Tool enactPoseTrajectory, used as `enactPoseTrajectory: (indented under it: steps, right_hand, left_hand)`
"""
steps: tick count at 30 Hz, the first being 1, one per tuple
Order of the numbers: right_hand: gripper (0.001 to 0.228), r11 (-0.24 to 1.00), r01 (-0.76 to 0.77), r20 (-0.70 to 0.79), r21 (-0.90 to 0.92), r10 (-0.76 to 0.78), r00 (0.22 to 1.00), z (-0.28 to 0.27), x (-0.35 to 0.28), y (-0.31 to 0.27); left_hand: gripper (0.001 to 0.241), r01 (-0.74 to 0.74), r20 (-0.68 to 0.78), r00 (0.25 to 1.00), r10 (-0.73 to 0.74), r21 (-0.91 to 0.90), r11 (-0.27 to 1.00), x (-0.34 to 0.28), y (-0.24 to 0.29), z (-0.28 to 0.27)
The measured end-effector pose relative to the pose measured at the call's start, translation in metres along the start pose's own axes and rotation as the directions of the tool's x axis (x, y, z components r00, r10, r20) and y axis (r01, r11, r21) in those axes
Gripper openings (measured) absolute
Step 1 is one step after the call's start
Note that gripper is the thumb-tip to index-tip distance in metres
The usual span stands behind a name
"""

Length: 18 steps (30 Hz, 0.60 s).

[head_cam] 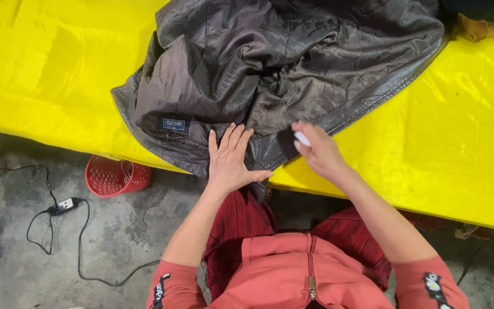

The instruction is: Detailing the pockets and seams of a leather jacket by applying a liquid treatment and drying it with a hair dryer.

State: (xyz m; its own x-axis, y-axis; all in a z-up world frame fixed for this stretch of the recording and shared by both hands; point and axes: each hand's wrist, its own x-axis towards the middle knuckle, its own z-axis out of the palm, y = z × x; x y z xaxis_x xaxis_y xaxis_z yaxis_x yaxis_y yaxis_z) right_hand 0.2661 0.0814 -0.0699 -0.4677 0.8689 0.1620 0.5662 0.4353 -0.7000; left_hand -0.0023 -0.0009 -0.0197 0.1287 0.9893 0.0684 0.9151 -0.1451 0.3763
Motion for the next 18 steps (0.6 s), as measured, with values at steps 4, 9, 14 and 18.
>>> enactPoseTrajectory:
  steps: [4,9,14,18]
  right_hand:
    - [0.041,0.995,0.090,0.041,0.034,-0.091,0.995,-0.012,-0.031,-0.011]
    - [0.039,0.981,-0.099,-0.160,0.166,0.126,0.979,-0.047,-0.023,0.017]
    - [0.033,0.953,-0.231,-0.161,0.197,0.264,0.951,-0.060,-0.017,0.002]
    - [0.035,0.962,-0.227,-0.182,0.152,0.253,0.950,-0.056,-0.018,0.008]
  left_hand:
    - [0.110,-0.075,-0.118,0.990,0.081,0.050,0.996,-0.007,0.017,-0.007]
    - [0.112,-0.430,0.133,0.893,0.429,-0.020,0.902,0.001,0.056,0.029]
    - [0.122,-0.467,0.253,0.852,0.459,-0.032,0.884,0.027,0.072,0.040]
    - [0.115,-0.485,0.273,0.831,0.486,-0.076,0.871,0.018,0.050,0.029]
